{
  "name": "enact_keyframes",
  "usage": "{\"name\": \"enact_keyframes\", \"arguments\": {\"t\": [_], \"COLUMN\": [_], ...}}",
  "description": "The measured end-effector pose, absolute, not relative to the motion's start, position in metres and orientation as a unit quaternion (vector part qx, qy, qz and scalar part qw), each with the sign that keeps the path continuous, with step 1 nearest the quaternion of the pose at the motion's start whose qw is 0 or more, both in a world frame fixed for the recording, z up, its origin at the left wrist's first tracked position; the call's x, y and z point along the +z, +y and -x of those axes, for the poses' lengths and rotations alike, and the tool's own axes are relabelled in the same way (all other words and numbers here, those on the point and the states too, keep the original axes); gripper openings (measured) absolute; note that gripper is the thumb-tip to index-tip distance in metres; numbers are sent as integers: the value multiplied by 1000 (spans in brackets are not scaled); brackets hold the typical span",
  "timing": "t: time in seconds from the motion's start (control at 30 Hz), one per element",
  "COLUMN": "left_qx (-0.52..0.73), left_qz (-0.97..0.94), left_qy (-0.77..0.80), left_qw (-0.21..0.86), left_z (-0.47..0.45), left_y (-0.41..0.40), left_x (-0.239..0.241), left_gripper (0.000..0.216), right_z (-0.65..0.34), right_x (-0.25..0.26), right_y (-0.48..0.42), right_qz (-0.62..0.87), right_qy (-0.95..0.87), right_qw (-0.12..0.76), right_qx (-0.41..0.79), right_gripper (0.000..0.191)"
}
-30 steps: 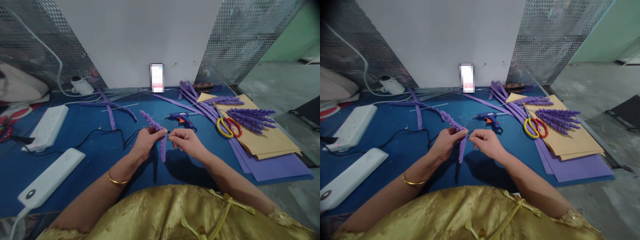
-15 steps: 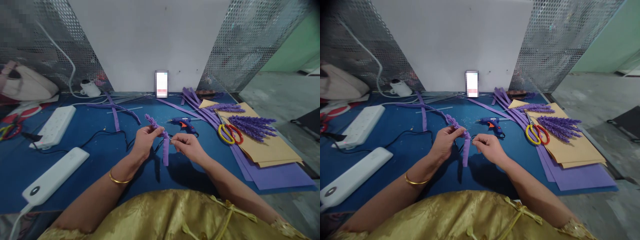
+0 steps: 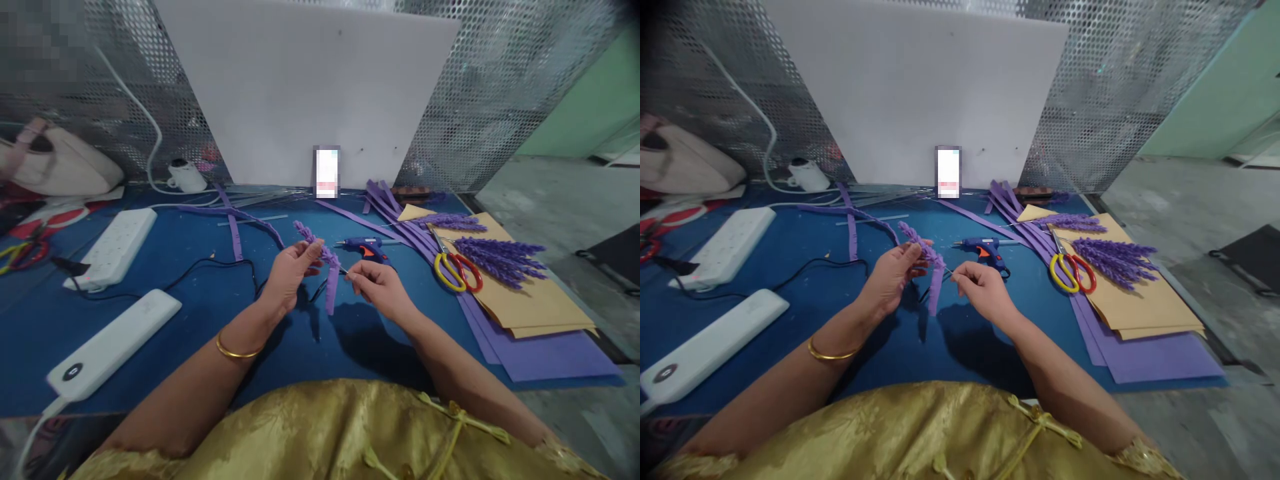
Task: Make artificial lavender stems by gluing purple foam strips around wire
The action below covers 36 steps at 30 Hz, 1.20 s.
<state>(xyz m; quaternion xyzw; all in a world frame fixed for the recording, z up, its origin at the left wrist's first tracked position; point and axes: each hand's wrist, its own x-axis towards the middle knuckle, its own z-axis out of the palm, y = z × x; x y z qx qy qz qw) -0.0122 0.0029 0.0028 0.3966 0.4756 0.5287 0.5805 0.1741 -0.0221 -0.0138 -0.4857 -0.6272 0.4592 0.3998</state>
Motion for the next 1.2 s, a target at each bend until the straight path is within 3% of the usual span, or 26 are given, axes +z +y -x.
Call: {"name": "enact_keyframes", "arguments": {"t": [0.13,0.73,0.8,0.9,1.0,1.1,1.2], "left_qx": [451,413,415,419,420,419,410], "left_qz": [-433,-442,-428,-398,-385,-390,-402], "left_qy": [463,498,502,506,500,492,486], "left_qw": [628,622,626,641,651,656,659], "left_z": [9,9,10,12,13,14,14], "left_y": [-1,-3,-1,2,2,1,0], "left_x": [-2,-1,0,2,3,3,2], "left_gripper": [42,48,49,51,52,52,50], "right_z": [-175,-174,-181,-200,-219,-225,-220], "right_x": [-11,-12,-11,-10,-14,-24,-36], "right_y": [-21,-21,-16,-2,16,29,36], "right_qz": [479,477,504,627,741,777,770], "right_qy": [-645,-665,-660,-623,-586,-565,-563], "right_qw": [396,367,382,414,314,230,230], "right_qx": [445,442,405,216,93,155,191], "right_gripper": [22,21,27,31,37,48,42]}}
